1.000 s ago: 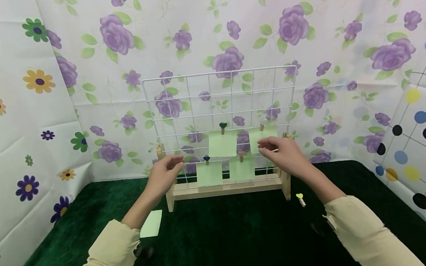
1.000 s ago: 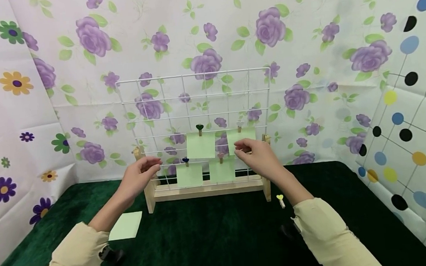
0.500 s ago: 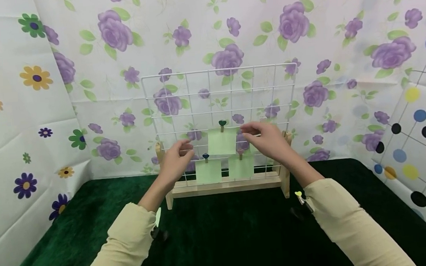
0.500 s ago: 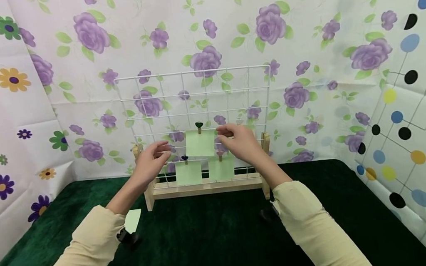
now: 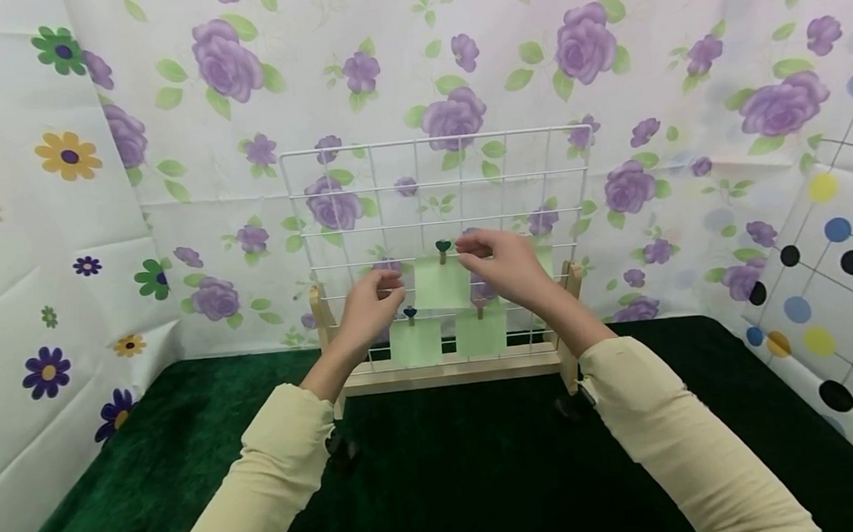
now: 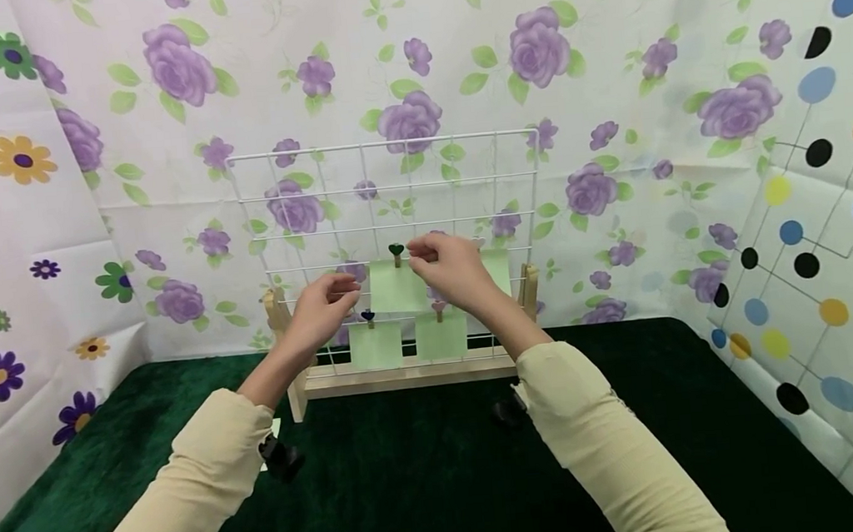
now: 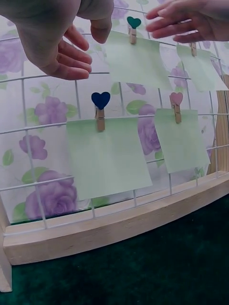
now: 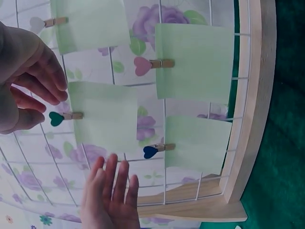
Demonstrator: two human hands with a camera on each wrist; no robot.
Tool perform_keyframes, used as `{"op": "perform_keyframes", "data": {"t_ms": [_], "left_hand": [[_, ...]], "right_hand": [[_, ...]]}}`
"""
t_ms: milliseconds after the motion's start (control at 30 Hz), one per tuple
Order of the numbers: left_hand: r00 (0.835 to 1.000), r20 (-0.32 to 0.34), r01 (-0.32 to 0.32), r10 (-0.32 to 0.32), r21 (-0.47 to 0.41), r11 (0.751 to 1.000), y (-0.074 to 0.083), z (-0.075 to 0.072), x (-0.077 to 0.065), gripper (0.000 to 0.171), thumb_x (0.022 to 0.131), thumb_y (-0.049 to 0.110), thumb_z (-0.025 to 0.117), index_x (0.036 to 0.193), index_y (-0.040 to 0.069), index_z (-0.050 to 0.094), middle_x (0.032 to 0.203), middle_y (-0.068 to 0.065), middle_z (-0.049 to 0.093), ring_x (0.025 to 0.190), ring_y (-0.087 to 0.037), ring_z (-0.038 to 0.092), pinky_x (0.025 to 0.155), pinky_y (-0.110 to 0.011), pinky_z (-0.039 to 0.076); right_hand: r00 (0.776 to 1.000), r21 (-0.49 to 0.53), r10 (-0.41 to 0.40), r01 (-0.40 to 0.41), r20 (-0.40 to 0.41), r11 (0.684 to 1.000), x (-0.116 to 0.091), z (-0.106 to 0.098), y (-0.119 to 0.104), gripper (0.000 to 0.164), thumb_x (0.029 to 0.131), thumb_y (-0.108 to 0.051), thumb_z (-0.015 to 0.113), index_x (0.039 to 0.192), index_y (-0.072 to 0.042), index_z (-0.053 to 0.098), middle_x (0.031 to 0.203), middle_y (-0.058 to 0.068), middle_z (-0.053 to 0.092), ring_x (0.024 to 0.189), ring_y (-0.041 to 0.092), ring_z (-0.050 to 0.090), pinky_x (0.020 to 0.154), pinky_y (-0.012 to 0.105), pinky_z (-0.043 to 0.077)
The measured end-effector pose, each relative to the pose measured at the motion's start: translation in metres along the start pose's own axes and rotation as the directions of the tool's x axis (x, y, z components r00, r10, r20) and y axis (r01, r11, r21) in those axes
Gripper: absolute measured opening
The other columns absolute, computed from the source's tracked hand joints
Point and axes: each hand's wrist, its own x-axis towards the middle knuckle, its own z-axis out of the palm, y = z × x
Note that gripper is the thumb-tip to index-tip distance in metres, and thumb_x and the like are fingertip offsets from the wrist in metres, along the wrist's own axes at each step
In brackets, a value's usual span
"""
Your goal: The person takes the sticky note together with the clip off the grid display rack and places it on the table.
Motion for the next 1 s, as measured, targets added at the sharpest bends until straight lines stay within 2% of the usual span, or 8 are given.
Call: {"op": "perform_keyframes", "data": {"t_ms": [233,433,733,1000], "left_hand": [[1.000,0.020,-0.012,0.012,0.024,1.000,0.009,0.005,0.004,0.038,0.098,0.011,0.053,0.134,0.000,0.051,0.125,-0.016,0.060,0.118,-0.031,0.053,0.095,-0.041,0.046],[1.000,0.016,-0.007,0.006,0.040,0.999,0.012,0.010,0.010,0.039,0.097,0.011,0.053,0.135,0.001,0.051,0.124,-0.016,0.060,0.118,-0.030,0.054,0.093,-0.040,0.047],[1.000,-0.006,0.020,-0.020,0.014,1.000,0.015,0.016,0.015,0.035,0.096,0.009,0.054,0.129,-0.002,0.055,0.123,-0.018,0.060,0.116,-0.030,0.055,0.094,-0.039,0.047],[0.999,-0.007,0.036,-0.036,-0.043,0.998,0.014,0.017,0.016,0.030,0.095,0.005,0.054,0.124,-0.001,0.060,0.110,-0.017,0.067,0.092,-0.027,0.064,0.076,-0.032,0.053]], "right_hand": [[0.998,-0.033,-0.057,0.057,-0.003,0.998,0.007,0.004,-0.009,0.033,0.097,-0.014,0.059,0.128,-0.002,0.061,0.123,0.013,0.064,0.112,0.026,0.061,0.090,0.042,0.050],[0.999,-0.041,-0.029,0.030,0.020,0.999,0.014,0.006,-0.014,0.037,0.098,-0.015,0.056,0.133,-0.002,0.057,0.128,0.013,0.060,0.113,0.026,0.060,0.089,0.040,0.050],[0.999,-0.027,0.015,-0.014,0.040,1.000,0.025,0.011,-0.013,0.037,0.098,-0.009,0.054,0.133,0.002,0.055,0.127,0.017,0.060,0.088,0.026,0.069,0.073,0.033,0.055],[0.996,-0.037,0.054,-0.051,0.065,0.998,0.030,0.014,-0.015,0.035,0.098,-0.008,0.054,0.131,0.003,0.057,0.121,0.019,0.063,0.085,0.026,0.069,0.071,0.033,0.054]]}}
